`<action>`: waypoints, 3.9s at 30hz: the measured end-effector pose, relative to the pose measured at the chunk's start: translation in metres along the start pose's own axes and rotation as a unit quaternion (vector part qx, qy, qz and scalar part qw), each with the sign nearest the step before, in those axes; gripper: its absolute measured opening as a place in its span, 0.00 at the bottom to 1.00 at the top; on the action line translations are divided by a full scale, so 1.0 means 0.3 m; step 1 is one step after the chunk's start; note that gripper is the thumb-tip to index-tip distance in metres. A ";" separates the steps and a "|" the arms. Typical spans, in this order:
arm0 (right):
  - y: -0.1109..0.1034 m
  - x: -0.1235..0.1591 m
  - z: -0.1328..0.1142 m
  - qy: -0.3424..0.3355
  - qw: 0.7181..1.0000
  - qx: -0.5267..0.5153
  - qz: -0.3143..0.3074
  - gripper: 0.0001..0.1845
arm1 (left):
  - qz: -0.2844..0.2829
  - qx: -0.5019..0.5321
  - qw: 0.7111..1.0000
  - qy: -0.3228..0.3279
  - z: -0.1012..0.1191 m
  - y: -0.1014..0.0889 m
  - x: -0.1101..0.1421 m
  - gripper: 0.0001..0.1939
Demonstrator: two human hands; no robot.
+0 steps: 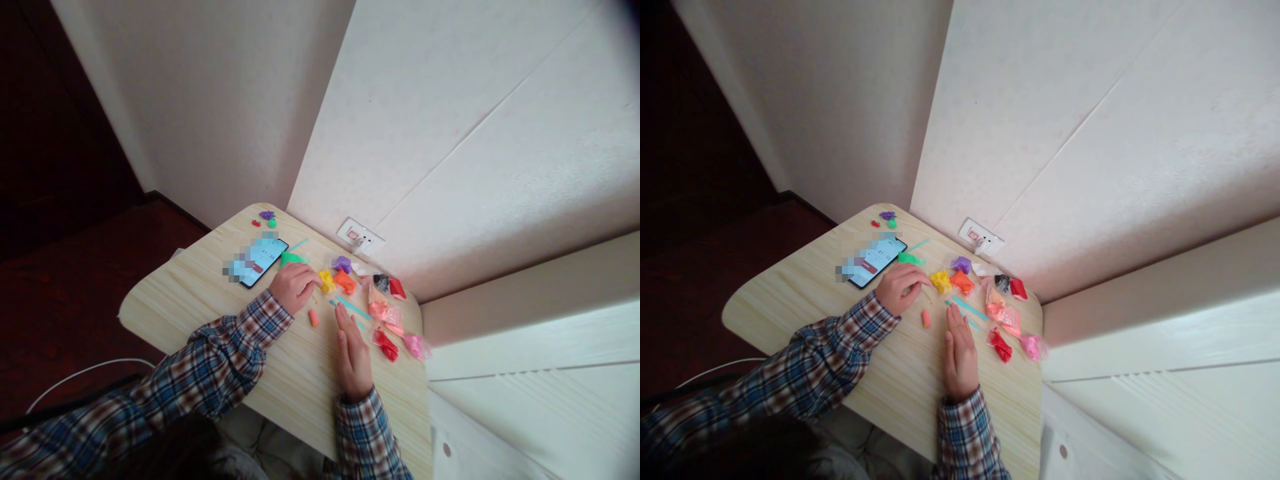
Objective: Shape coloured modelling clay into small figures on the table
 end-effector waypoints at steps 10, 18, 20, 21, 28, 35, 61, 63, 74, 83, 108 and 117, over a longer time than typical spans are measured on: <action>0.104 0.023 -0.132 -0.135 0.980 0.064 -0.129 0.27 | 0.019 -0.002 1.000 0.010 0.005 -0.014 -0.004 0.11; 0.112 0.022 -0.152 -0.153 0.976 0.065 -0.142 0.28 | 0.034 0.005 0.999 0.019 0.009 -0.021 -0.009 0.11; 0.112 0.020 -0.159 -0.158 0.975 0.054 -0.148 0.28 | 0.035 0.004 0.999 0.019 0.008 -0.023 -0.010 0.11; 0.112 0.020 -0.161 -0.158 0.974 0.046 -0.154 0.28 | 0.036 0.004 0.999 0.018 0.008 -0.024 -0.010 0.11; 0.062 -0.021 -0.110 -0.055 0.998 0.005 -0.044 0.23 | 0.035 0.007 0.999 0.013 0.001 -0.023 -0.007 0.11; 0.081 -0.088 -0.170 -0.001 0.991 0.125 0.056 0.13 | 0.034 0.008 0.999 0.009 -0.003 -0.024 -0.005 0.11; -0.031 -0.025 -0.060 0.038 0.963 0.257 0.063 0.13 | 0.052 -0.008 0.998 0.030 -0.001 -0.041 -0.016 0.11; -0.037 -0.004 -0.047 0.044 0.962 0.263 0.054 0.14 | 0.048 -0.008 0.998 0.034 0.003 -0.038 -0.017 0.11; 0.000 0.054 -0.044 -0.068 0.987 0.109 -0.096 0.28 | 0.043 -0.008 0.998 0.038 0.001 -0.033 -0.014 0.11; 0.009 0.063 -0.086 -0.150 0.972 0.084 -0.159 0.29 | 0.046 -0.008 0.998 0.051 0.007 -0.032 -0.015 0.11; 0.010 0.041 -0.104 -0.152 0.971 0.080 -0.168 0.27 | 0.039 -0.013 0.998 0.050 0.016 -0.032 -0.013 0.11; 0.031 0.042 -0.117 -0.166 0.958 0.067 -0.223 0.28 | 0.038 -0.002 0.998 0.050 0.018 -0.033 -0.013 0.11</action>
Point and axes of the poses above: each hand's wrist, its own x-axis away from the middle knuckle, its own y-axis out of the palm, z = x × y, the point moved 6 cm from there along -x, towards the middle knuckle, and after that the axes turned 15 degrees about z, right-handed, at the moved point
